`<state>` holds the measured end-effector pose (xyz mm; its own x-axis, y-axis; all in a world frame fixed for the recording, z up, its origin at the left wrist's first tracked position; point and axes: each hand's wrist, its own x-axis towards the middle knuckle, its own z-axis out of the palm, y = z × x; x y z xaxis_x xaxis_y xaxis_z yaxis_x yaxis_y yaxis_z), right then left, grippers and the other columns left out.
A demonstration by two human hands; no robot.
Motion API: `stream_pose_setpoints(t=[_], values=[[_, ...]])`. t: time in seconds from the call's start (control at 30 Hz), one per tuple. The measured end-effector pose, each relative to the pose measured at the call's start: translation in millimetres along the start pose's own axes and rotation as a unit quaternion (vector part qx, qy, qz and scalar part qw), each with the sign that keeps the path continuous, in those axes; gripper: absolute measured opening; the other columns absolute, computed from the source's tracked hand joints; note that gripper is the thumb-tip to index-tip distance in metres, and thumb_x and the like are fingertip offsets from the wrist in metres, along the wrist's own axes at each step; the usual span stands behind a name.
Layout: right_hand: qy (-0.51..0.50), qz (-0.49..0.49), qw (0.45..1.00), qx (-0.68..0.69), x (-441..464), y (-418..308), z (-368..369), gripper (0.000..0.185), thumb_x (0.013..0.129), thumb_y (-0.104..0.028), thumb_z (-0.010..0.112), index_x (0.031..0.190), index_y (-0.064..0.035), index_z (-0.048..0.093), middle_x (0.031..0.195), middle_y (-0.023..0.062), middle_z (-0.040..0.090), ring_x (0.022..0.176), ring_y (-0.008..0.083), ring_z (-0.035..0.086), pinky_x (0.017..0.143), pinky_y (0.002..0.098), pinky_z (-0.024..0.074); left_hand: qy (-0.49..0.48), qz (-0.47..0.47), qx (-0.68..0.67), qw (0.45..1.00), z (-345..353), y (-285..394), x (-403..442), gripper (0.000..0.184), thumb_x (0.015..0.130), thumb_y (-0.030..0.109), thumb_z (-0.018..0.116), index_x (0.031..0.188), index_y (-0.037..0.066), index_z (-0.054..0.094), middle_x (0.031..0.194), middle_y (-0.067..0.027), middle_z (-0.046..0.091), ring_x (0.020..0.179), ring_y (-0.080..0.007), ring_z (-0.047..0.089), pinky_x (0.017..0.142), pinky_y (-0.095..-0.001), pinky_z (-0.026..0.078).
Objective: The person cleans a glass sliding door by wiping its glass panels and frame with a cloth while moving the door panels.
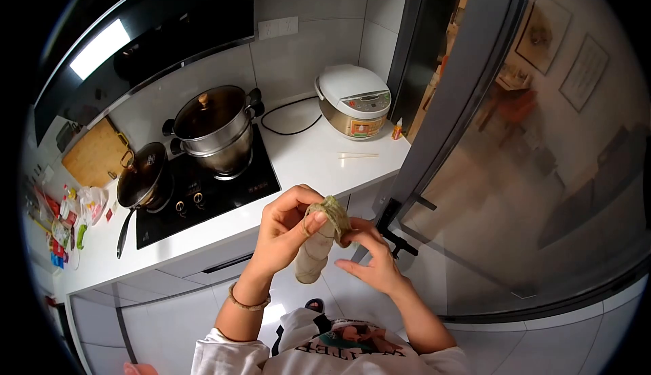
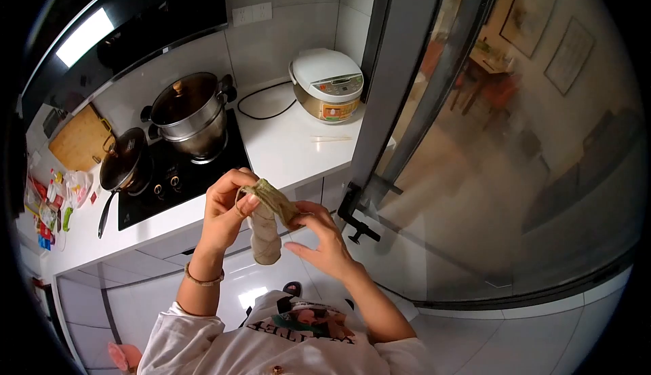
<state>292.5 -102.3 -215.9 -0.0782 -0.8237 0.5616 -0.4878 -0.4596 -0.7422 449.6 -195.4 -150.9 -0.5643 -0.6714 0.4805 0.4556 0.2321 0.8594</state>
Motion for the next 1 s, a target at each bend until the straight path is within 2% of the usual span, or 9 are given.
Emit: stream_pose_setpoints(t=[0.33, 0.47, 0.57, 0.6, 0.67, 0.73, 0.77, 0.87, 1.0], values=[[0.123, 0.117, 0.961, 0.219, 26, -11, -47, 0.013, 0.081, 0.005, 0.052, 0.090, -0.0019, 0.046, 0.080, 0.0004, 0.050, 0.072, 0.0027, 0.045, 0.063, 0.0196, 0.0387, 0.099, -0.012, 0.201, 0.975, -23, -4, -7, 0.018, 0.088, 0.019, 0.055, 0.088, 0.002, 0.051, 0.070, 0.0020, 0.046, 0.063, -0.0038, 0.038, 0.056, -0.0181, 0.033], [0.081, 0.058, 0.915, 0.391, 65, -45, -62, 0.034, 0.079, -0.010, 0.059, 0.107, -0.0010, 0.042, 0.100, 0.0099, 0.052, 0.089, 0.0144, 0.051, 0.075, 0.0282, 0.0431, 0.135, 0.064, 0.065, 0.987, -6, 22, 15, 0.017, 0.089, 0.019, 0.053, 0.092, 0.004, 0.046, 0.066, 0.0055, 0.042, 0.057, -0.0036, 0.035, 0.051, -0.0184, 0.030], [-0.032, 0.174, 0.871, 0.459, 17, 8, -43, 0.085, 0.065, -0.030, 0.071, 0.130, 0.0014, 0.027, 0.128, 0.0136, 0.039, 0.119, 0.0238, 0.040, 0.097, 0.0407, 0.0349, 0.177, -0.094, -0.115, 0.973, -14, 4, 10, 0.031, 0.091, 0.031, 0.045, 0.111, 0.007, 0.044, 0.096, -0.0021, 0.051, 0.087, -0.0089, 0.048, 0.073, -0.0260, 0.042], [-0.044, 0.213, 0.862, 0.457, -5, 9, -26, 0.080, 0.065, -0.021, 0.073, 0.129, 0.0031, 0.030, 0.126, 0.0120, 0.044, 0.114, 0.0214, 0.044, 0.095, 0.0379, 0.0374, 0.175, -0.182, -0.181, 0.951, -15, -13, -4, 0.043, 0.091, 0.039, 0.042, 0.121, 0.008, 0.042, 0.111, -0.0052, 0.052, 0.100, -0.0119, 0.049, 0.082, -0.0302, 0.043], [-0.082, 0.357, 0.852, 0.374, -48, 23, -4, 0.034, 0.081, -0.011, 0.061, 0.111, 0.0025, 0.053, 0.103, 0.0066, 0.059, 0.092, 0.0118, 0.055, 0.080, 0.0258, 0.0437, 0.130, -0.370, -0.242, 0.887, -26, -59, -53, 0.064, 0.086, 0.057, 0.037, 0.130, 0.012, 0.035, 0.129, -0.0079, 0.042, 0.119, -0.0219, 0.040, 0.095, -0.0373, 0.037], [-0.029, 0.406, 0.822, 0.398, -79, 46, 17, 0.028, 0.085, -0.012, 0.056, 0.109, 0.0035, 0.054, 0.102, 0.0058, 0.059, 0.090, 0.0110, 0.055, 0.077, 0.0252, 0.0444, 0.088, -0.507, -0.232, 0.826, -24, -75, -98, 0.080, 0.077, 0.069, 0.038, 0.126, 0.006, 0.041, 0.124, -0.0105, 0.048, 0.114, -0.0249, 0.046, 0.093, -0.0409, 0.039], [-0.027, 0.404, 0.824, 0.398, -83, 48, 17, 0.028, 0.085, -0.012, 0.056, 0.109, 0.0035, 0.054, 0.102, 0.0058, 0.059, 0.090, 0.0110, 0.055, 0.077, 0.0252, 0.0444, 0.096, -0.548, -0.250, 0.792, -27, -88, -120, 0.077, 0.080, 0.065, 0.037, 0.123, 0.001, 0.044, 0.119, -0.0122, 0.052, 0.109, -0.0266, 0.051, 0.092, -0.0421, 0.041], [-0.056, 0.493, 0.779, 0.384, -89, 51, 13, 0.027, 0.087, -0.013, 0.053, 0.109, 0.0038, 0.054, 0.098, 0.0062, 0.060, 0.090, 0.0125, 0.056, 0.077, 0.0265, 0.0459, 0.161, -0.529, -0.282, 0.784, -21, -115, -147, 0.044, 0.082, 0.021, 0.062, 0.114, -0.005, 0.047, 0.099, -0.0163, 0.060, 0.087, -0.0208, 0.062, 0.075, -0.0323, 0.052], [-0.061, 0.443, 0.868, 0.217, -78, 60, 7, 0.029, 0.086, -0.009, 0.056, 0.109, 0.0022, 0.044, 0.093, 0.0097, 0.059, 0.083, 0.0135, 0.057, 0.070, 0.0241, 0.0457, 0.122, -0.486, -0.118, 0.857, -18, -121, -131, 0.041, 0.077, 0.005, 0.065, 0.113, -0.004, 0.048, 0.091, -0.0150, 0.062, 0.078, -0.0169, 0.061, 0.067, -0.0292, 0.051]])
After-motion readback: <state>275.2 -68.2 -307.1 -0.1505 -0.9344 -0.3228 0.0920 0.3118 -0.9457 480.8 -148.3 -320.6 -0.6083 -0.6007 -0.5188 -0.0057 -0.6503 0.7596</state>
